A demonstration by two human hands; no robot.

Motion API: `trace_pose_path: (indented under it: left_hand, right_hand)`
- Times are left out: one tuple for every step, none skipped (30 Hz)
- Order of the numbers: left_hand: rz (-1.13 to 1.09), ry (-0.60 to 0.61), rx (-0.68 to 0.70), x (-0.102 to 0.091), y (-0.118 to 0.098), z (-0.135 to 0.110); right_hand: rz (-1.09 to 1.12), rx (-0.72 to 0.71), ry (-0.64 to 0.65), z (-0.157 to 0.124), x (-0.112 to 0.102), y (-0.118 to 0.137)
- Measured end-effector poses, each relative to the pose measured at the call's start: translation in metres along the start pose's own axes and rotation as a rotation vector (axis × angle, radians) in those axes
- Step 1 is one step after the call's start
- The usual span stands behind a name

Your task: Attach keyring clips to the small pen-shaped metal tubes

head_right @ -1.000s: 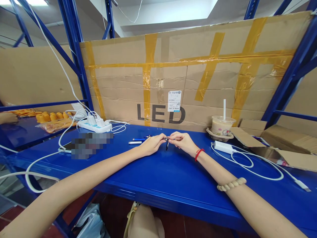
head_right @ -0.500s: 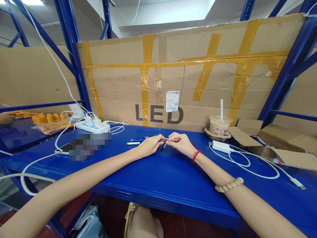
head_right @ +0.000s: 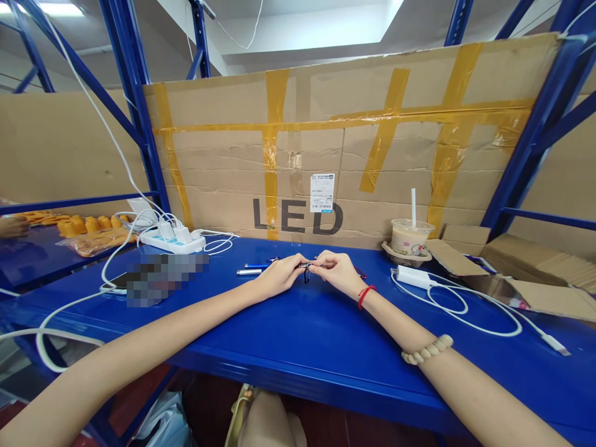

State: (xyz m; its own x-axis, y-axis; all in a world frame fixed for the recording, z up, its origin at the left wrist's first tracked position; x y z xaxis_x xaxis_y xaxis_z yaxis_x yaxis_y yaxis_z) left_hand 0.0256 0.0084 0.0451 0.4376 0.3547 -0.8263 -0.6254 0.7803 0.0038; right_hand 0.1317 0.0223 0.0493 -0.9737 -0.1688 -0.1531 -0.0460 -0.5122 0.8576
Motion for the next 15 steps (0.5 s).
trace_pose_path:
  left_hand:
    - [0.002,-0.004,-0.005,-0.0005,0.0000,0.0002]
    - [0.004,-0.007,-0.010,-0.0011,0.0000,0.0004]
    - [0.006,-0.007,-0.015,-0.0015,-0.0001,0.0006]
    - [0.010,-0.005,-0.020,-0.0016,-0.0001,0.0009]
    - [0.015,-0.001,-0.027,-0.0016,0.0001,0.0011]
    - [0.020,0.004,-0.033,-0.0015,0.0004,0.0014]
    - [0.024,0.008,-0.037,-0.0012,0.0005,0.0016]
    - [0.027,0.010,-0.038,-0.0010,0.0006,0.0017]
    - [0.027,0.011,-0.037,-0.0008,0.0007,0.0018]
    - [0.027,0.012,-0.037,-0.0005,0.0009,0.0019]
    - [0.027,0.011,-0.036,-0.0002,0.0012,0.0020]
    - [0.027,0.010,-0.035,0.0000,0.0014,0.0021]
    - [0.027,0.009,-0.036,0.0001,0.0018,0.0021]
    - [0.029,0.008,-0.037,0.0002,0.0020,0.0021]
    - [0.032,0.006,-0.036,0.0001,0.0020,0.0021]
  right_hand:
    - [0.003,-0.002,-0.001,0.0001,0.0000,0.0001]
    - [0.006,-0.004,-0.003,0.0002,-0.0002,0.0001]
    - [0.008,-0.007,-0.004,0.0003,-0.0004,-0.0001]
    - [0.007,-0.009,-0.004,0.0005,-0.0006,-0.0003]
    - [0.004,-0.011,-0.003,0.0007,-0.0007,-0.0006]
    - [0.001,-0.012,-0.001,0.0009,-0.0009,-0.0010]
    - [-0.003,-0.012,0.001,0.0011,-0.0010,-0.0016]
    - [-0.005,-0.010,0.000,0.0012,-0.0013,-0.0023]
    - [-0.006,-0.007,-0.003,0.0013,-0.0016,-0.0029]
    - [-0.006,-0.004,-0.007,0.0014,-0.0019,-0.0034]
    - [-0.007,0.000,-0.010,0.0014,-0.0021,-0.0038]
    - [-0.009,0.002,-0.011,0.0014,-0.0020,-0.0040]
    - [-0.011,0.004,-0.011,0.0013,-0.0018,-0.0039]
    - [-0.012,0.004,-0.010,0.0011,-0.0015,-0.0035]
    - [-0.013,0.003,-0.010,0.0009,-0.0011,-0.0029]
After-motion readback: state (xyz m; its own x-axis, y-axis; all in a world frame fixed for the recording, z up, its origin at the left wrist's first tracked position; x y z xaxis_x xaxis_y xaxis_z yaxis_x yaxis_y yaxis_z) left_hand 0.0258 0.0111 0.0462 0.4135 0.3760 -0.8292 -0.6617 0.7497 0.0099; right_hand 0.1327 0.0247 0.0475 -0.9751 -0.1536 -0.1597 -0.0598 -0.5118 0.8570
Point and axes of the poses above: each hand's wrist, its own z-axis towards the middle knuckle, its own x-axis out of the palm, y = z × x, the point moved 8 cm from there along z, towards the middle knuckle, and after that the axes turned 12 degrees about z, right-handed, at the moved point
